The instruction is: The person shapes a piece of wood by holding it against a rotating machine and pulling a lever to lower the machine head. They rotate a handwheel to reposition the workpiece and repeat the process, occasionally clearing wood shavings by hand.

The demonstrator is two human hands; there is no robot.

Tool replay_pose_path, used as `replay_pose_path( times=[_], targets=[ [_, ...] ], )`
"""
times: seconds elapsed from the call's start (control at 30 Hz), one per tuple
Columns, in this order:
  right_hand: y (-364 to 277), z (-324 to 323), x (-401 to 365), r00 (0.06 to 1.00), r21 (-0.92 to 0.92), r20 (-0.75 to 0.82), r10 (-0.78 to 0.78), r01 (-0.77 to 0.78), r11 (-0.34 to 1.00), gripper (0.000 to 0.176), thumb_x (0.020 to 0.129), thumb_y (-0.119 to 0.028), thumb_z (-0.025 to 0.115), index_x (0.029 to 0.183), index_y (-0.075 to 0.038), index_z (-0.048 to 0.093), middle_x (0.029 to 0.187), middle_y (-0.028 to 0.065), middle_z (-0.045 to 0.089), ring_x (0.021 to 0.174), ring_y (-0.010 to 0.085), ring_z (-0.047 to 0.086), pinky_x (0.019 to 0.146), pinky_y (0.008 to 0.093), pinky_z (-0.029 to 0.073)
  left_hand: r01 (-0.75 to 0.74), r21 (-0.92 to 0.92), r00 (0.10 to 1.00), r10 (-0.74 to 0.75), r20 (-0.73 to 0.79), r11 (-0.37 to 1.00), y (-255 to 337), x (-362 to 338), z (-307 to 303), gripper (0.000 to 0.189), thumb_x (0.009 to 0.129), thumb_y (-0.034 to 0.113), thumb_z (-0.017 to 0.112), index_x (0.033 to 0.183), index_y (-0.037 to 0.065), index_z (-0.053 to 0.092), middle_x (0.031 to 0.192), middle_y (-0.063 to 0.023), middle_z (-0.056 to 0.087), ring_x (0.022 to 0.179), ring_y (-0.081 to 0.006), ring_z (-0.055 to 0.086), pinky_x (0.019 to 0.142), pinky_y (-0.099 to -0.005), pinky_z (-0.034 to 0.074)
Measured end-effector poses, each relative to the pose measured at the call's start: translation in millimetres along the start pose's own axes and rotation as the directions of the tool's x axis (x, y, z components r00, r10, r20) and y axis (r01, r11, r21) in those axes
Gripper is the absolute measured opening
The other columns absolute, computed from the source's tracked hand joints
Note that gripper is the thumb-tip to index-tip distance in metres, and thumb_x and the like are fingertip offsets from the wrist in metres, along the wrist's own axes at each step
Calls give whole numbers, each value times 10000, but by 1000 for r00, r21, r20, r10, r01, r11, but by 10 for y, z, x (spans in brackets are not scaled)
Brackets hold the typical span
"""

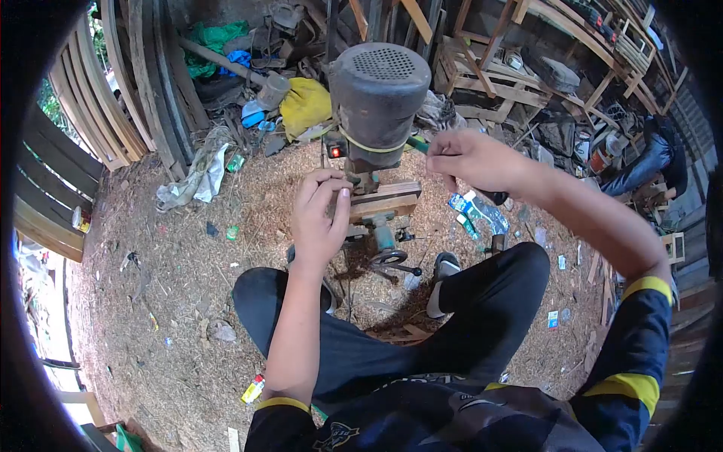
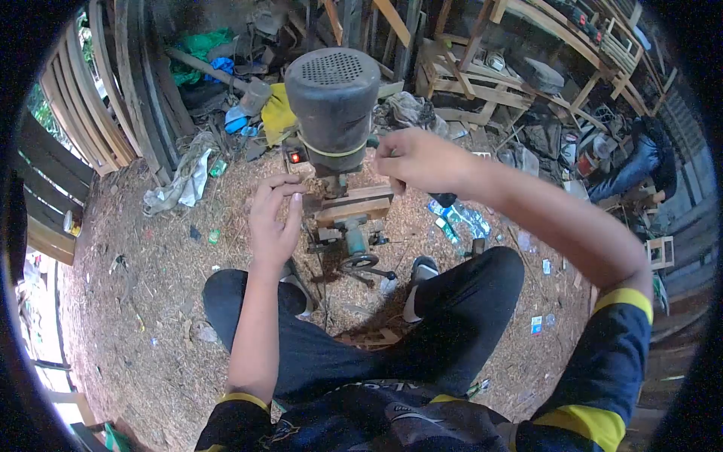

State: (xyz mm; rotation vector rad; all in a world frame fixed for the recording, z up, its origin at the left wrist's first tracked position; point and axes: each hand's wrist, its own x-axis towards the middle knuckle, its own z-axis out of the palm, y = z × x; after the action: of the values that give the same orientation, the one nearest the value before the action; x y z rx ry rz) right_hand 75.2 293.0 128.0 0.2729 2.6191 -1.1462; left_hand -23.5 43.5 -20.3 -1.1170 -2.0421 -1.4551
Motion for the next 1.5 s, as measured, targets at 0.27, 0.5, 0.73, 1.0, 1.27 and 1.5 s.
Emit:
replay_pose_path(
  times=[0.27,0.5,0.73,1.0,1.27,1.5],
  targets=[
    [-122,-40,225,615,100,170,770,-788,607,267,1040,-237,555,1201,-23,538,973,109,642,734,204,670,550,382,539,105,-82,994,-102,39,991,-66,-17,-297,81,928,27,640,974,-5,699,1087,-141,665,1031,-311,661,911,-391,515],
    [38,14,277,654,187,165,738,-755,628,270,1033,-326,606,1039,-59,570,694,-19,434,497,91,429,441,335,395,136,-108,980,-118,163,985,-130,-60,-515,92,932,30,643,987,-5,707,1099,-144,677,1025,-300,678,904,-377,523],
    [100,260,192,652,105,24,758,-755,647,380,1029,-416,619,936,-63,511,632,-7,437,410,115,453,369,352,411,177,-60,977,-168,131,982,-419,-24,-650,98,934,29,638,994,1,710,1097,-138,685,1024,-298,681,907,-373,523],
    [109,509,111,664,249,-50,746,-715,653,392,1066,-416,545,1009,-29,521,636,4,469,384,113,455,346,335,388,163,-114,982,-149,120,980,-479,172,-581,95,931,18,634,991,-4,705,1055,-138,695,1019,-305,677,916,-380,517],
    [732,1187,-34,779,461,-158,606,-485,743,377,1071,-386,545,1034,-10,541,575,15,484,384,130,472,349,326,371,-45,-113,981,23,-192,993,-375,260,-266,81,959,30,579,912,10,642,946,-135,658,894,-277,603,834,-384,461],
    [1357,1938,26,761,169,-490,425,-396,903,398,1050,-381,549,1057,15,591,735,245,633,724,436,657,705,525,486,-132,-95,956,101,-276,987,-183,236,-23,146,1008,38,476,952,-13,601,977,-133,613,932,-249,580,867,-367,464]
  ],
)
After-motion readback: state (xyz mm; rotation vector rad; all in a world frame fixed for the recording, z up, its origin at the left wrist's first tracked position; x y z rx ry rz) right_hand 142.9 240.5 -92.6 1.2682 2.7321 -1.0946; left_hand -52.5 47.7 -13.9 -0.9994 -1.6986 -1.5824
